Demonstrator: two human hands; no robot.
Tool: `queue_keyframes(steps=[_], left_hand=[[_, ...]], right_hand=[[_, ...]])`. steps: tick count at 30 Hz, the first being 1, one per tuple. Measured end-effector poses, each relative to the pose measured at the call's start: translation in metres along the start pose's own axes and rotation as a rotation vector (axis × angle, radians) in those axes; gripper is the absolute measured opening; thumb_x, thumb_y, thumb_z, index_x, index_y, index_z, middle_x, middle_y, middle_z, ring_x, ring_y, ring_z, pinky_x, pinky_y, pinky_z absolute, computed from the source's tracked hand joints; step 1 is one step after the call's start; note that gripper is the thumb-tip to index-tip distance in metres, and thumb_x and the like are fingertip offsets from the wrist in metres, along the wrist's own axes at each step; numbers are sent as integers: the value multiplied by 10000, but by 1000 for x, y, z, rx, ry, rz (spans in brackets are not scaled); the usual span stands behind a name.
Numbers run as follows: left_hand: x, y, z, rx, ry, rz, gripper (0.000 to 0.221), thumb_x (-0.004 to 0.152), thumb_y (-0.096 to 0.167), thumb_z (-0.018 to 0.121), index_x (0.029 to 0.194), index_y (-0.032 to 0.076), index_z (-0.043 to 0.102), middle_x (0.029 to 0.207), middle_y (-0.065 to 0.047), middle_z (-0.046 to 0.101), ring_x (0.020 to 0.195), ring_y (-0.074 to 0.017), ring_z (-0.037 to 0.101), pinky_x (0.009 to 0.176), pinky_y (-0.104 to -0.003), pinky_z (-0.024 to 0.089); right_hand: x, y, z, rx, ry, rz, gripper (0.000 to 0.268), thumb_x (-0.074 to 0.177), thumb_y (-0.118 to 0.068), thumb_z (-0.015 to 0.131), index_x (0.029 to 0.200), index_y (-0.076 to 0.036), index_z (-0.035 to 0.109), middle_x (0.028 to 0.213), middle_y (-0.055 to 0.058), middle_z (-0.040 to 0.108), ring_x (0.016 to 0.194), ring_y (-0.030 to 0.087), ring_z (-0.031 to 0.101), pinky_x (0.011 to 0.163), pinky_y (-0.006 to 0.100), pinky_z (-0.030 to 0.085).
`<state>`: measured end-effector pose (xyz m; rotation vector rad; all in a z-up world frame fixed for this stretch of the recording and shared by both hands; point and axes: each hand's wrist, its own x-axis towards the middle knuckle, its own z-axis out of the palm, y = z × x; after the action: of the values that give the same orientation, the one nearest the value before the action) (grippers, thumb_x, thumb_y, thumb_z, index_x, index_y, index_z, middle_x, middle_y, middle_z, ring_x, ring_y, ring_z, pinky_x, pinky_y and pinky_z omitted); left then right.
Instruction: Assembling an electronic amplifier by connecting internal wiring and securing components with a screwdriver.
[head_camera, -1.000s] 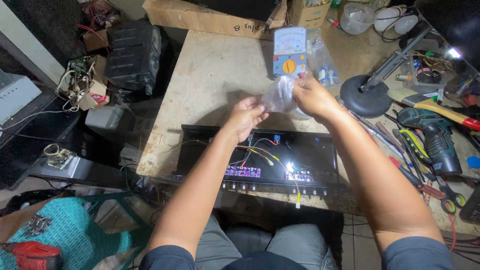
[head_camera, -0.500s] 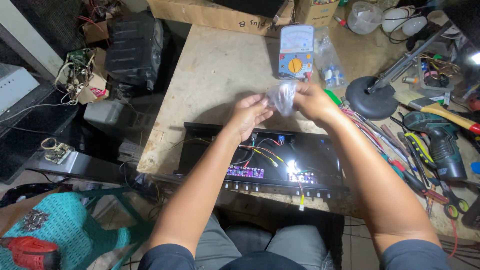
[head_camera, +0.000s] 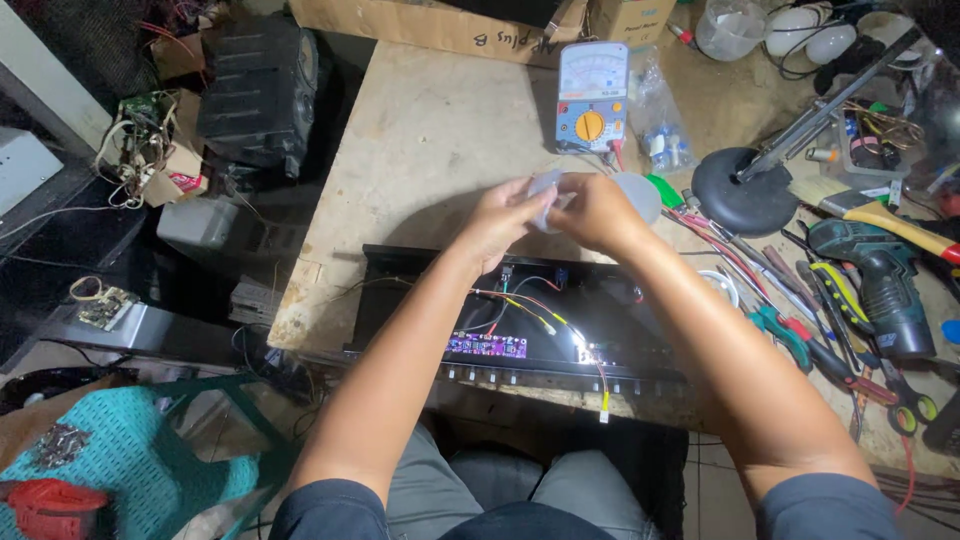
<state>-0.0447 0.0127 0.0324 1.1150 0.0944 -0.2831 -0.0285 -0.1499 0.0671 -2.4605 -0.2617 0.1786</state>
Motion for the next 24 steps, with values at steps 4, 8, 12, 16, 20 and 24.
queue_keyframes(steps=[4, 8, 12, 16, 20, 24], left_hand=[[33, -36, -24, 114, 10, 26, 584, 766, 174, 947, 1265, 31, 680, 1021, -101, 746, 909, -205, 747, 804, -358, 651], [54, -51, -42, 210, 216, -43, 357, 900, 211, 734, 1218, 52, 703, 867, -110, 743, 767, -193, 765, 711, -329, 625], [61, -44, -45, 105, 245, -145, 532, 930, 127, 637, 1439, -4, 557, 1313, -287, 630, 1191, -422, 664, 968, -592, 532], [49, -20, -39, 73, 228, -165, 544, 985, 84, 568, 1503, -36, 451, 1449, -358, 508, 1279, -519, 556, 988, -627, 519], [42, -13, -36, 65, 220, -179, 502, 1001, 83, 555, 1489, -14, 485, 1459, -327, 510, 1308, -499, 543, 988, -622, 515], [36, -8, -34, 44, 184, -215, 537, 990, 83, 552, 1514, 10, 463, 1479, -324, 498, 1328, -491, 529, 1032, -611, 487]], right_hand=[[9, -3, 18, -112, 53, -103, 370, 755, -336, 840, 1079, -168, 776, 864, 168, 763, 933, 405, 738, 800, 511, 587], [7, -23, 16, -86, 53, -142, 377, 778, -272, 849, 1126, -156, 762, 891, 173, 763, 932, 397, 745, 810, 504, 594], [0, -32, 9, -61, -30, -59, 385, 842, -294, 789, 1220, -238, 740, 833, 140, 774, 931, 354, 752, 828, 490, 592], [13, -9, 21, -44, -54, -45, 350, 870, -273, 765, 1213, -225, 719, 854, 140, 782, 943, 349, 752, 821, 477, 588], [19, -2, 30, -60, -12, -14, 203, 942, -244, 695, 1139, -242, 749, 791, 155, 770, 894, 357, 756, 790, 450, 597], [23, 1, 38, -27, 24, -14, 217, 881, -261, 771, 1098, -245, 784, 826, 160, 775, 881, 369, 757, 784, 473, 588]])
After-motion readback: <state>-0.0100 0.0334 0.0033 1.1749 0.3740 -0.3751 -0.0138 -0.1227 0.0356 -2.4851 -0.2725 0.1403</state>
